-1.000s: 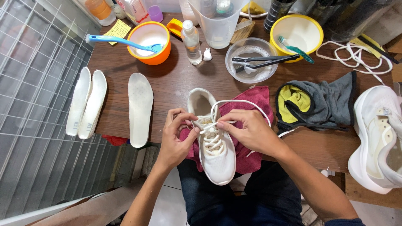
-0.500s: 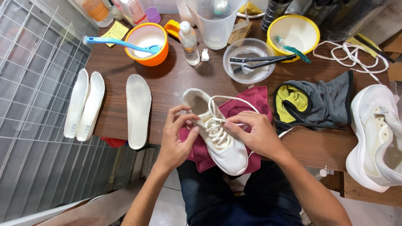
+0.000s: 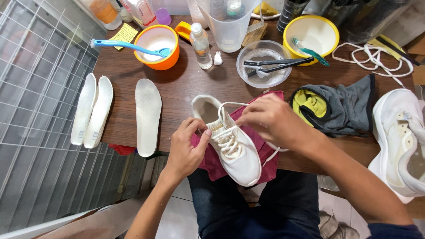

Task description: The person laces a white sneaker by threading the laces through the eyelets and tying them. The shoe is placed on a red cloth on a wooden table, and the person adjusts the laces to secure the knot.

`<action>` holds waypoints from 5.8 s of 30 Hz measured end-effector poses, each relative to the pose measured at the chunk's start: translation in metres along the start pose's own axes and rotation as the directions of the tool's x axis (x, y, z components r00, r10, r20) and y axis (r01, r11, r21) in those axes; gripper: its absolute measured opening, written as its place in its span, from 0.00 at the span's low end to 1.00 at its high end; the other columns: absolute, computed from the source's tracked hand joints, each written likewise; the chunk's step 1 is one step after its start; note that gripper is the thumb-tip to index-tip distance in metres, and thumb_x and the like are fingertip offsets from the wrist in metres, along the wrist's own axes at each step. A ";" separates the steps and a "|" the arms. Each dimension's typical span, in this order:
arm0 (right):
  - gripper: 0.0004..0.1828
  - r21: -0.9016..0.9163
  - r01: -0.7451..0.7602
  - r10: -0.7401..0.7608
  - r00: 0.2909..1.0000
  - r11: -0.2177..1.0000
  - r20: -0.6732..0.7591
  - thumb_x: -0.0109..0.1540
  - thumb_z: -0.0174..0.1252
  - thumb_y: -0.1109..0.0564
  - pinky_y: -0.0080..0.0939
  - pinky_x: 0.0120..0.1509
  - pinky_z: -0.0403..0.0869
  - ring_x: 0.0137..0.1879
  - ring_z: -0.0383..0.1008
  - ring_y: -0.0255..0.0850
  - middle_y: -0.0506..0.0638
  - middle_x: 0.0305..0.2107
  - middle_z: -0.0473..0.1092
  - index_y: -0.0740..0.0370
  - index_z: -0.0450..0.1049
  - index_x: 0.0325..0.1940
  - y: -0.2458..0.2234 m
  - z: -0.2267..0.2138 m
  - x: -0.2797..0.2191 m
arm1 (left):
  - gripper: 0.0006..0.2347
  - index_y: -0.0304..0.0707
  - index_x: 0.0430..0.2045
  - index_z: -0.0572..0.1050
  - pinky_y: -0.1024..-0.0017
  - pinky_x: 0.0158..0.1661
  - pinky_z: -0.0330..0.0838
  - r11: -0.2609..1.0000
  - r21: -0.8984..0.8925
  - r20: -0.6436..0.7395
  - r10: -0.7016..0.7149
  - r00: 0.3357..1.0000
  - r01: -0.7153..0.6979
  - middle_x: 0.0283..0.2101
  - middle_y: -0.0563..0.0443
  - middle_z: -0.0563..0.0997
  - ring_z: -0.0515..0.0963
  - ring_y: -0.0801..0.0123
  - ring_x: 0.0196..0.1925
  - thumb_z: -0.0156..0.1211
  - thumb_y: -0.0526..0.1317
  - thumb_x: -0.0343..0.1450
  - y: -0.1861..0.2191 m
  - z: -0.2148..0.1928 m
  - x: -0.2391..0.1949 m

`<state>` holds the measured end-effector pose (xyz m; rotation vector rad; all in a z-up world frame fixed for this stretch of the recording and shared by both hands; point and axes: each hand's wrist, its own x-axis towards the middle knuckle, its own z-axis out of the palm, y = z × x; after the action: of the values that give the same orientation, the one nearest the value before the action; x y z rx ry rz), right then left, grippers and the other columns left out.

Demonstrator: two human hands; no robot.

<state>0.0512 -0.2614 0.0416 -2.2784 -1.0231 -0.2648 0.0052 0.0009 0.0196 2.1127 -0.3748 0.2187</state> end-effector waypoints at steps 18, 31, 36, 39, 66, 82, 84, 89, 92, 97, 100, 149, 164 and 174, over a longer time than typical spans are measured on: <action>0.10 -0.487 -0.284 0.019 0.877 0.826 -0.480 0.67 0.65 0.53 0.36 0.36 0.74 0.30 0.71 0.38 0.42 0.23 0.65 0.45 0.85 0.53 -0.029 -0.034 -0.044 | 0.14 0.42 0.40 0.81 0.54 0.48 0.62 0.910 0.385 0.164 -0.231 0.959 0.154 0.36 0.46 0.80 0.73 0.50 0.45 0.57 0.50 0.72 0.025 0.022 0.050; 0.12 0.513 -0.185 0.420 0.818 0.838 -0.392 0.62 0.61 0.72 0.37 0.37 0.81 0.36 0.80 0.42 0.60 0.36 0.78 0.70 0.80 0.49 -0.052 -0.058 -0.031 | 0.09 0.47 0.40 0.70 0.61 0.54 0.63 0.958 -0.120 0.097 -0.249 0.964 0.259 0.40 0.54 0.87 0.84 0.63 0.50 0.62 0.40 0.70 0.031 0.029 0.032; 0.12 0.705 -0.248 0.621 0.707 0.665 -0.337 0.63 0.62 0.68 0.35 0.51 0.80 0.42 0.76 0.34 0.56 0.37 0.78 0.67 0.77 0.51 -0.049 -0.059 -0.037 | 0.05 0.39 0.40 0.74 0.61 0.54 0.72 0.884 -0.454 -0.101 -0.177 0.979 0.113 0.39 0.46 0.81 0.80 0.63 0.48 0.58 0.34 0.73 0.070 -0.018 0.017; 0.12 0.858 -0.162 0.699 0.661 0.487 -0.272 0.64 0.58 0.69 0.39 0.57 0.81 0.46 0.79 0.41 0.58 0.40 0.77 0.64 0.72 0.51 -0.036 -0.062 -0.044 | 0.05 0.35 0.41 0.74 0.69 0.52 0.77 0.821 -0.567 -0.275 -0.268 0.923 0.069 0.40 0.45 0.80 0.80 0.65 0.46 0.58 0.31 0.73 0.055 -0.051 -0.007; 0.11 0.741 -0.036 0.714 0.303 0.670 -0.631 0.73 0.52 0.57 0.26 0.55 0.85 0.46 0.78 0.28 0.48 0.51 0.76 0.56 0.71 0.61 -0.013 -0.114 -0.078 | 0.33 0.46 0.76 0.49 0.46 0.63 0.61 0.488 0.264 -0.411 -0.723 0.555 0.832 0.44 0.46 0.83 0.77 0.48 0.50 0.52 0.48 0.75 0.017 -0.078 -0.075; 0.10 0.735 -0.124 0.725 0.340 0.667 -0.600 0.75 0.58 0.53 0.20 0.30 0.59 0.32 0.63 0.21 0.44 0.54 0.75 0.55 0.74 0.59 0.022 -0.103 -0.114 | 0.11 0.37 0.48 0.59 0.30 0.68 0.30 0.973 0.207 0.410 -0.183 0.893 0.104 0.39 0.48 0.89 0.81 0.50 0.45 0.45 0.39 0.74 0.044 0.021 0.056; 0.05 0.604 -0.201 0.613 0.489 0.771 -0.621 0.77 0.55 0.65 0.33 0.53 0.68 0.47 0.69 0.33 0.49 0.52 0.74 0.58 0.74 0.55 0.016 -0.089 -0.109 | 0.08 0.39 0.43 0.61 0.32 0.69 0.30 0.982 0.163 0.362 -0.148 0.920 0.093 0.40 0.48 0.89 0.83 0.55 0.47 0.47 0.39 0.75 0.035 0.023 0.048; 0.09 0.275 -0.424 0.494 0.824 0.863 -0.278 0.66 0.58 0.64 0.38 0.55 0.76 0.45 0.79 0.38 0.51 0.39 0.79 0.58 0.83 0.43 -0.036 -0.043 -0.045 | 0.04 0.40 0.39 0.72 0.31 0.70 0.29 0.988 0.152 0.255 -0.067 0.965 0.029 0.42 0.48 0.81 0.83 0.63 0.48 0.52 0.38 0.75 0.014 0.026 0.031; 0.04 0.345 -0.256 0.367 0.877 0.903 -0.311 0.59 0.69 0.59 0.44 0.41 0.76 0.35 0.80 0.48 0.53 0.29 0.79 0.54 0.85 0.38 -0.018 0.011 -0.033 | 0.07 0.47 0.43 0.70 0.22 0.63 0.41 0.984 0.174 0.240 -0.014 0.971 -0.029 0.37 0.51 0.81 0.80 0.50 0.52 0.54 0.36 0.72 0.005 0.027 0.023; 0.04 0.331 -0.338 0.424 0.875 0.881 -0.235 0.61 0.67 0.54 0.40 0.39 0.72 0.33 0.77 0.44 0.48 0.28 0.76 0.47 0.86 0.39 -0.010 0.030 -0.017 | 0.10 0.46 0.49 0.75 0.23 0.64 0.41 0.986 0.167 0.188 -0.059 0.980 0.028 0.41 0.48 0.84 0.80 0.52 0.53 0.53 0.42 0.75 0.008 0.028 0.020; 0.04 0.357 -0.323 0.420 0.875 0.876 -0.241 0.61 0.67 0.55 0.41 0.41 0.73 0.35 0.78 0.46 0.49 0.28 0.76 0.48 0.85 0.39 -0.004 0.038 -0.014 | 0.11 0.47 0.49 0.79 0.23 0.64 0.41 0.988 0.153 0.156 -0.053 0.986 0.029 0.43 0.49 0.85 0.80 0.54 0.54 0.54 0.43 0.76 0.004 0.032 0.018; 0.14 0.305 -0.642 0.589 0.767 0.703 0.256 0.57 0.61 0.52 0.44 0.42 0.78 0.32 0.80 0.42 0.50 0.25 0.81 0.49 0.83 0.45 -0.019 -0.012 0.029 | 0.16 0.32 0.51 0.76 0.51 0.56 0.66 0.763 0.643 -0.321 0.355 0.878 -0.073 0.53 0.39 0.73 0.74 0.43 0.55 0.62 0.33 0.68 -0.026 -0.045 0.028; 0.06 0.011 -0.215 0.205 0.944 0.977 0.259 0.61 0.60 0.58 0.50 0.48 0.78 0.43 0.80 0.53 0.54 0.35 0.75 0.56 0.81 0.41 -0.002 -0.019 -0.002 | 0.06 0.49 0.25 0.83 0.61 0.43 0.64 0.886 0.456 0.194 -0.008 0.981 -0.083 0.36 0.55 0.78 0.77 0.59 0.41 0.63 0.46 0.66 0.020 0.027 0.032; 0.13 0.914 -0.405 0.674 0.675 0.001 0.298 0.63 0.59 0.64 0.36 0.49 0.81 0.42 0.78 0.35 0.46 0.36 0.70 0.58 0.66 0.50 0.010 0.050 -0.012 | 0.06 0.39 0.26 0.81 0.66 0.43 0.75 0.996 0.011 -0.073 -0.087 0.994 0.088 0.35 0.48 0.81 0.82 0.59 0.39 0.61 0.38 0.73 0.013 0.018 0.020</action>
<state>0.0469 -0.2435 -0.0073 -1.1911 0.0830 0.3865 0.0198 -0.0247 0.0264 2.1236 -0.2376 0.2469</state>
